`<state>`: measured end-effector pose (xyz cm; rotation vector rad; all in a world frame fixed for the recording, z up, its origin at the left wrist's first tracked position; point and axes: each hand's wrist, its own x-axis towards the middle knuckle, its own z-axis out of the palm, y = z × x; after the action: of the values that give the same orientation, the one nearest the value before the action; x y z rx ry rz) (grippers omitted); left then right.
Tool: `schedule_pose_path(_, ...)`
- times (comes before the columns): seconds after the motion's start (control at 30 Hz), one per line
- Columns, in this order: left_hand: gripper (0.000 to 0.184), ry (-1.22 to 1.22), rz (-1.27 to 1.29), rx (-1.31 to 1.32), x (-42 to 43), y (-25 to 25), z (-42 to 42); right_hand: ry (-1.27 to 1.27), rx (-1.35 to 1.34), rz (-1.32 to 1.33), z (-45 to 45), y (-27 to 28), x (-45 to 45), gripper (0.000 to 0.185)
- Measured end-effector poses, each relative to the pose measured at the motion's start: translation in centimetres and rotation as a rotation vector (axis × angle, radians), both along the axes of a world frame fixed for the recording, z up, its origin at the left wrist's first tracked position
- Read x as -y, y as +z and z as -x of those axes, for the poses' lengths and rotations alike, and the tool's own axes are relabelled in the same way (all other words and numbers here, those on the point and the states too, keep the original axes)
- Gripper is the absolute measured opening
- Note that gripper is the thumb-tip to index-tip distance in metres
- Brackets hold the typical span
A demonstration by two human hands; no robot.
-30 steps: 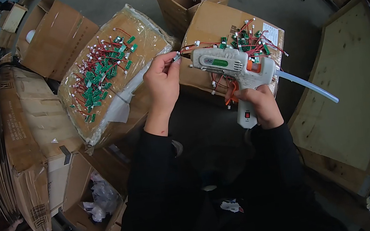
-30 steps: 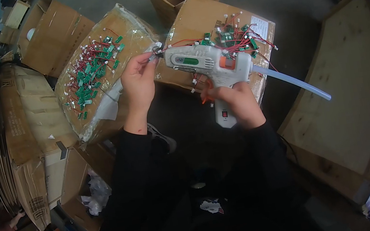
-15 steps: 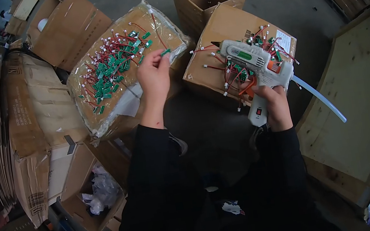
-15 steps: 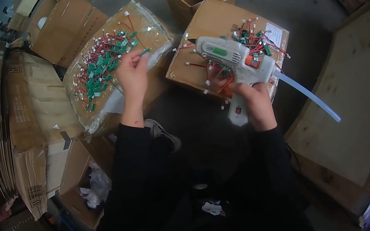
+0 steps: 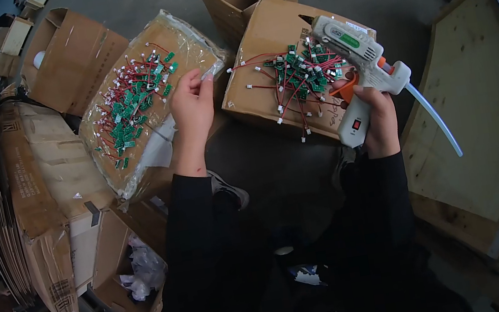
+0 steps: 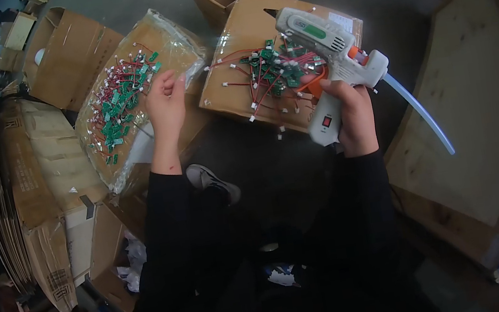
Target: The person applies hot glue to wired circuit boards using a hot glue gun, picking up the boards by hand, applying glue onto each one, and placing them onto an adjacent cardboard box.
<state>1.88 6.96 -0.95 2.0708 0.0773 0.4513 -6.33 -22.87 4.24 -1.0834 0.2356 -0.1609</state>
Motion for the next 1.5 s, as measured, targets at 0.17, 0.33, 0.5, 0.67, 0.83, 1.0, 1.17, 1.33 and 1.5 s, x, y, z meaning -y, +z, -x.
schedule_pose_path(0.17,0.027,-0.171,-0.019,-0.025,5.9,0.5,-1.3,0.009,0.014,-0.061,0.7,1.5,1.7,0.042)
schedule_pose_path(0.33,0.031,-0.336,-0.458,0.013,12.0,1.5,-5.8,-0.031,0.008,-0.082,1.0,1.8,3.3,0.036)
schedule_pose_path(0.5,0.028,-0.417,-0.673,-0.318,16.3,2.2,-9.2,-0.036,0.059,-0.088,0.7,1.6,4.4,0.05)
schedule_pose_path(0.67,0.017,-0.552,-0.659,-0.473,15.8,1.3,-11.8,-0.036,0.063,-0.129,0.8,2.2,4.8,0.051)
schedule_pose_path(0.83,0.015,-0.286,-0.45,-0.3,12.8,4.9,-10.3,-0.005,0.084,-0.164,1.4,2.6,5.1,0.052)
schedule_pose_path(1.0,0.017,-0.26,0.006,-0.18,6.3,6.2,-7.2,0.017,0.106,-0.176,1.6,2.7,4.8,0.052)
schedule_pose_path(1.17,0.027,-0.328,0.806,-0.298,4.5,4.6,-2.2,0.062,0.059,-0.142,1.3,1.8,3.3,0.053)
schedule_pose_path(1.33,0.025,-0.376,0.99,-0.382,3.4,2.0,-0.5,0.065,0.009,-0.111,1.1,2.1,0.5,0.053)
schedule_pose_path(1.5,0.024,-0.482,1.241,-0.426,1.7,1.3,-0.6,0.216,-0.051,0.009,0.7,1.3,-1.1,0.052)
